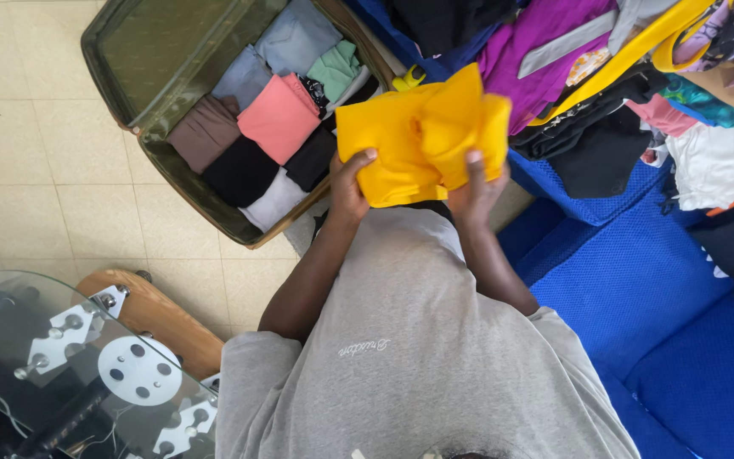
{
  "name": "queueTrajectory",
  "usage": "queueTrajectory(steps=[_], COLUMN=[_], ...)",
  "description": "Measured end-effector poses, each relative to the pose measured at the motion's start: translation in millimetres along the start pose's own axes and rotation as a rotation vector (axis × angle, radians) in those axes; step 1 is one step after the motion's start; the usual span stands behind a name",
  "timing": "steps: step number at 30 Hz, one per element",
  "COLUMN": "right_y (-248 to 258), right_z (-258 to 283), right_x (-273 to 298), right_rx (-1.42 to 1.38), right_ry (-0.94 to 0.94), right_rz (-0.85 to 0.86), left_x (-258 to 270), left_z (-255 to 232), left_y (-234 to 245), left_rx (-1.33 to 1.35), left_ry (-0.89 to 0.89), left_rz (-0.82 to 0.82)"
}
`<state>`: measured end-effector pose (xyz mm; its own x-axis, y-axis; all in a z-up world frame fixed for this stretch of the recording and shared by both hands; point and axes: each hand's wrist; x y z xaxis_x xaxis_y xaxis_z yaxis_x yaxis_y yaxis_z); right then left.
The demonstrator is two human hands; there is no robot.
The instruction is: The person folds several garments by hand and places them into an open suitcase. They handle a yellow shirt, a dark green shirt, a black shirt, a patterned top, and a white t-shirt, folding each and arranging them inside the suitcase.
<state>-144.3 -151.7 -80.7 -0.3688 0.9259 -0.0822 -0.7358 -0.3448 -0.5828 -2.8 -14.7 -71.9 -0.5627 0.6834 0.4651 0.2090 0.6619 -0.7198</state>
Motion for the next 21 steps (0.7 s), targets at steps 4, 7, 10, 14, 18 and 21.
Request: queueTrajectory(steps=[4, 7, 10, 14, 18, 21], right_y=[49, 91, 121, 121, 79, 42], right_z=[30, 38, 31, 24, 40, 54], right_x=[-36, -46, -44, -34, -22, -23], right_rx=[-0.313, -0.186, 0.041, 0.357, 0.276, 0.048], right_ry=[0.035, 0.035, -0.122, -0.171, -0.064, -0.123], right_rz=[-0.147, -0.158, -0.167, -0.170, 0.170, 0.367], left_x=[17, 41, 62, 74, 65, 62], left_z=[-24, -50, -70, -87, -96, -99], left_y=[17, 14, 3, -13, -28, -39], left_rx=[0.081, 0.166, 0.114, -0.044, -0.283, -0.381], left_ry=[0.030, 0.056, 0.002, -0.033, -0.007, 0.024], left_rz=[0.092, 0.149, 0.163, 0.233, 0.251, 0.186])
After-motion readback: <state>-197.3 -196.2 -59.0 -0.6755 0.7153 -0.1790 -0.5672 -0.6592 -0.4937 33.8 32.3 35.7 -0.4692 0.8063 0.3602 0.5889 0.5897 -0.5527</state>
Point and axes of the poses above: each hand's wrist, its own x-axis away from the middle knuckle, its own y-axis out of the back of the hand, z = x × y, and after that the axes turned 9 degrees about y, right-handed
